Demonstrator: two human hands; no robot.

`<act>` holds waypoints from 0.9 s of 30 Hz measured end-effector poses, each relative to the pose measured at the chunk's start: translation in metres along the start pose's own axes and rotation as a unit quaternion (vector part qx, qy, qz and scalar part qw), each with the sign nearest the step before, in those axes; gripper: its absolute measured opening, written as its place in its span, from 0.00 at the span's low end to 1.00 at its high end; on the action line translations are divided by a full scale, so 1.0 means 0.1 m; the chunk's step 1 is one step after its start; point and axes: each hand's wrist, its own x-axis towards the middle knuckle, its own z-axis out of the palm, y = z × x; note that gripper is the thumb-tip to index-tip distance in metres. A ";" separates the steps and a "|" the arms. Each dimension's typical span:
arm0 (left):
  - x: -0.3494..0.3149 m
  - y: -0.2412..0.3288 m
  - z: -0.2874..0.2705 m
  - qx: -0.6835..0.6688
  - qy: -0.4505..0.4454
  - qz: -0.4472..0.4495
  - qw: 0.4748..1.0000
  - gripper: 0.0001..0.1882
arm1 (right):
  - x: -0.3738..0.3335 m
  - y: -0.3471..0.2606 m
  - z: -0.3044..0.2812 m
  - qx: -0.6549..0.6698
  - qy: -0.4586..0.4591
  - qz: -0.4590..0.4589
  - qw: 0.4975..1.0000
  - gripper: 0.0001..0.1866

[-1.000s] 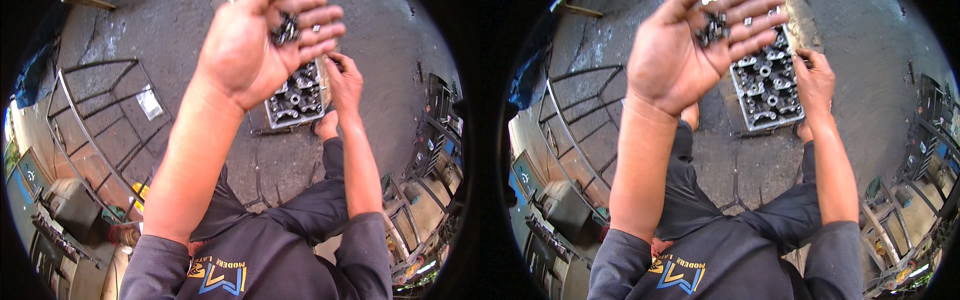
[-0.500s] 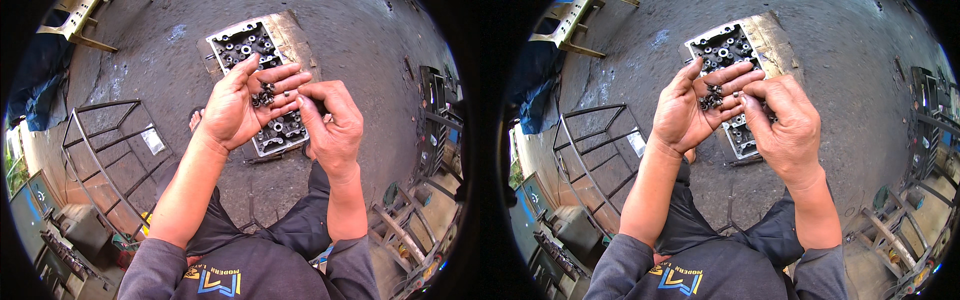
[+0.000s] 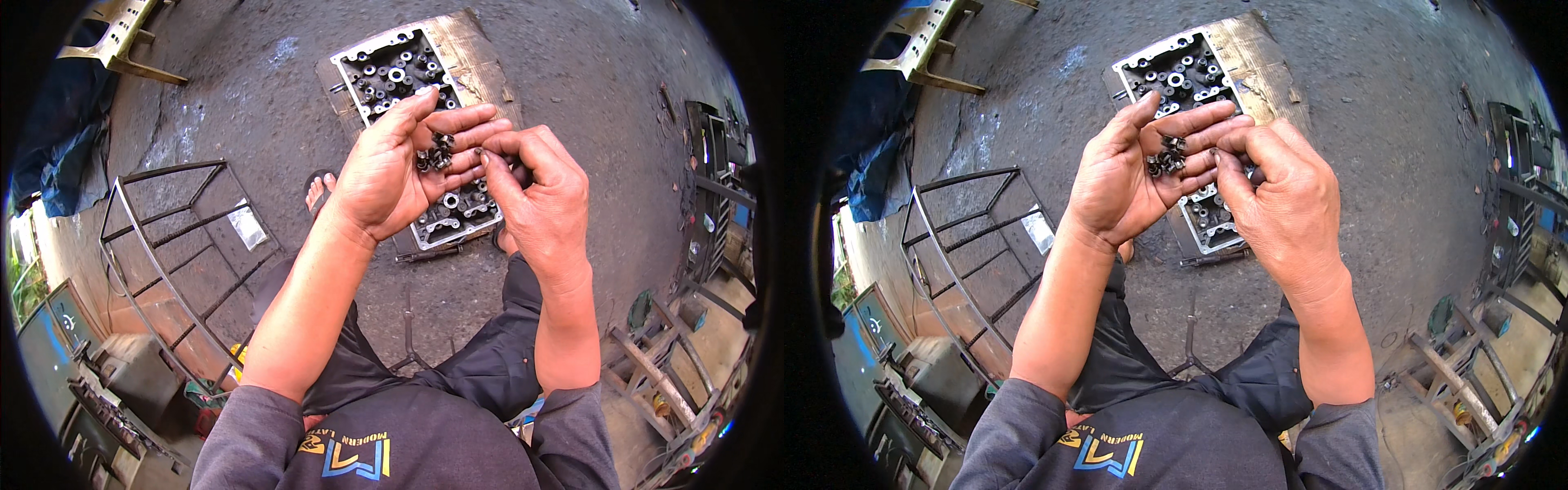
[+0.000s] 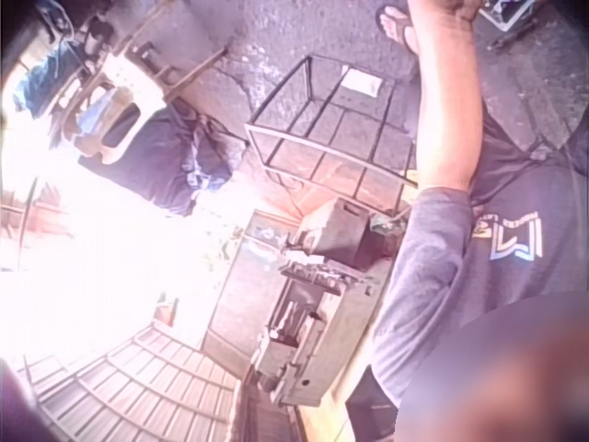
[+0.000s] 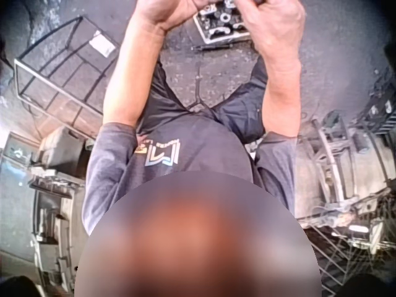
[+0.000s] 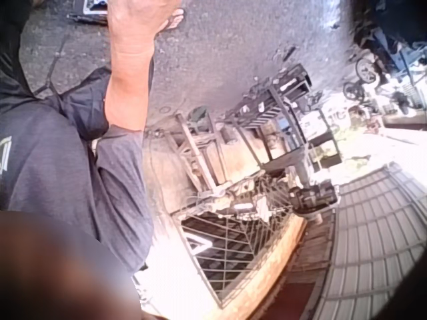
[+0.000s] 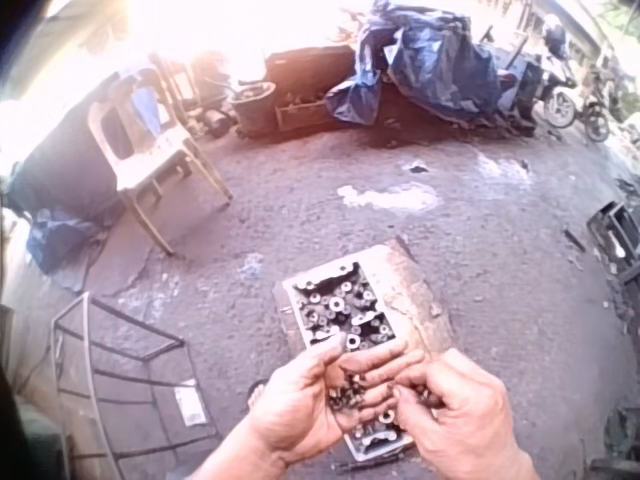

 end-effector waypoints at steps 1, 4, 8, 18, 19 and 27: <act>0.00 0.01 0.00 0.006 0.006 -0.002 1.000 0.39 | 0.02 0.01 0.01 -0.001 0.005 -0.025 1.000 0.05; -0.01 0.02 -0.01 0.015 0.012 -0.002 1.000 0.38 | 0.04 0.03 0.03 -0.012 0.006 -0.092 0.996 0.06; -0.04 0.01 -0.02 0.052 0.023 0.006 0.998 0.37 | 0.01 0.01 0.02 -0.055 -0.023 -0.095 0.994 0.06; -0.05 0.10 -0.01 0.005 0.013 0.034 0.999 0.38 | 0.13 0.06 -0.13 0.403 -0.064 0.308 0.859 0.09; -0.05 0.14 -0.02 -0.008 0.024 0.035 0.999 0.38 | 0.14 0.08 -0.13 0.437 -0.074 0.295 0.847 0.10; -0.11 0.58 -0.27 -0.024 0.003 0.177 0.984 0.35 | 0.17 0.52 0.22 0.301 -0.026 0.282 0.910 0.09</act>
